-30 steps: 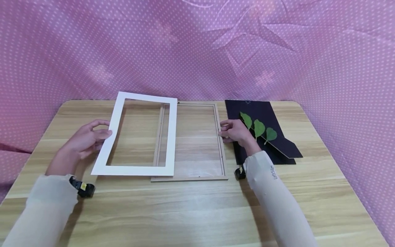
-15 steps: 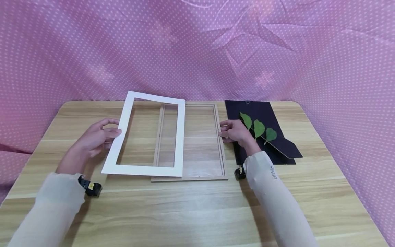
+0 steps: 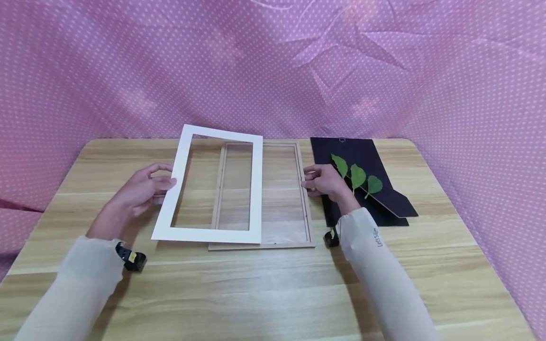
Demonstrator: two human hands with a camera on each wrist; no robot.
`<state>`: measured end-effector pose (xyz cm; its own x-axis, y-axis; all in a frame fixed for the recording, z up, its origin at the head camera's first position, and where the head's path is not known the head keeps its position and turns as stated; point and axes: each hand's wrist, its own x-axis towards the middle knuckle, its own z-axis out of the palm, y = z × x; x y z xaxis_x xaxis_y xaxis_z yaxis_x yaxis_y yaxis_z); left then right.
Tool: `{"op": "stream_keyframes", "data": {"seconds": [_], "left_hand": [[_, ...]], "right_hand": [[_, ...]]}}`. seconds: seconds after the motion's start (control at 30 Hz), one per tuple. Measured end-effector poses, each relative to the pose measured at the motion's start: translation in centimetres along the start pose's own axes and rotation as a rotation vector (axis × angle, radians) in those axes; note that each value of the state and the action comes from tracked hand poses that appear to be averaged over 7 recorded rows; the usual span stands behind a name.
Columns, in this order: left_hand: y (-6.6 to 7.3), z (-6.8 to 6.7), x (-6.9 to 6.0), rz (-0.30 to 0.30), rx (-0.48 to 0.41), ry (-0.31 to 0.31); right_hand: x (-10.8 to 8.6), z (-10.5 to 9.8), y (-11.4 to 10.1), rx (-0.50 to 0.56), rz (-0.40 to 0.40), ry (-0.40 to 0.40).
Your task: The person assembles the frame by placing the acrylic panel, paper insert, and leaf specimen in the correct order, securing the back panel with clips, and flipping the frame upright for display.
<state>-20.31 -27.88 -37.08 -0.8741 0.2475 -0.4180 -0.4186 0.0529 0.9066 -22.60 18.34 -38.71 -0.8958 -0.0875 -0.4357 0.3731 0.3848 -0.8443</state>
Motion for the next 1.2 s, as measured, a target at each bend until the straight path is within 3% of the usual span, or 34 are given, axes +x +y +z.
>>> {"op": "stream_keyframes", "data": {"seconds": [0.23, 0.9, 1.2], "left_hand": [[0.3, 1.0, 0.4, -0.003, -0.017, -0.024], [0.7, 4.1, 2.3, 0.003, 0.046, -0.093], [0.9, 5.3, 2.7, -0.018, 0.06, -0.086]], "right_hand": [[0.2, 0.0, -0.1, -0.003, 0.005, 0.009], [0.2, 0.0, -0.5, 0.012, 0.027, 0.005], [0.0, 0.0, -0.9, -0.001, 0.031, 0.005]]}}
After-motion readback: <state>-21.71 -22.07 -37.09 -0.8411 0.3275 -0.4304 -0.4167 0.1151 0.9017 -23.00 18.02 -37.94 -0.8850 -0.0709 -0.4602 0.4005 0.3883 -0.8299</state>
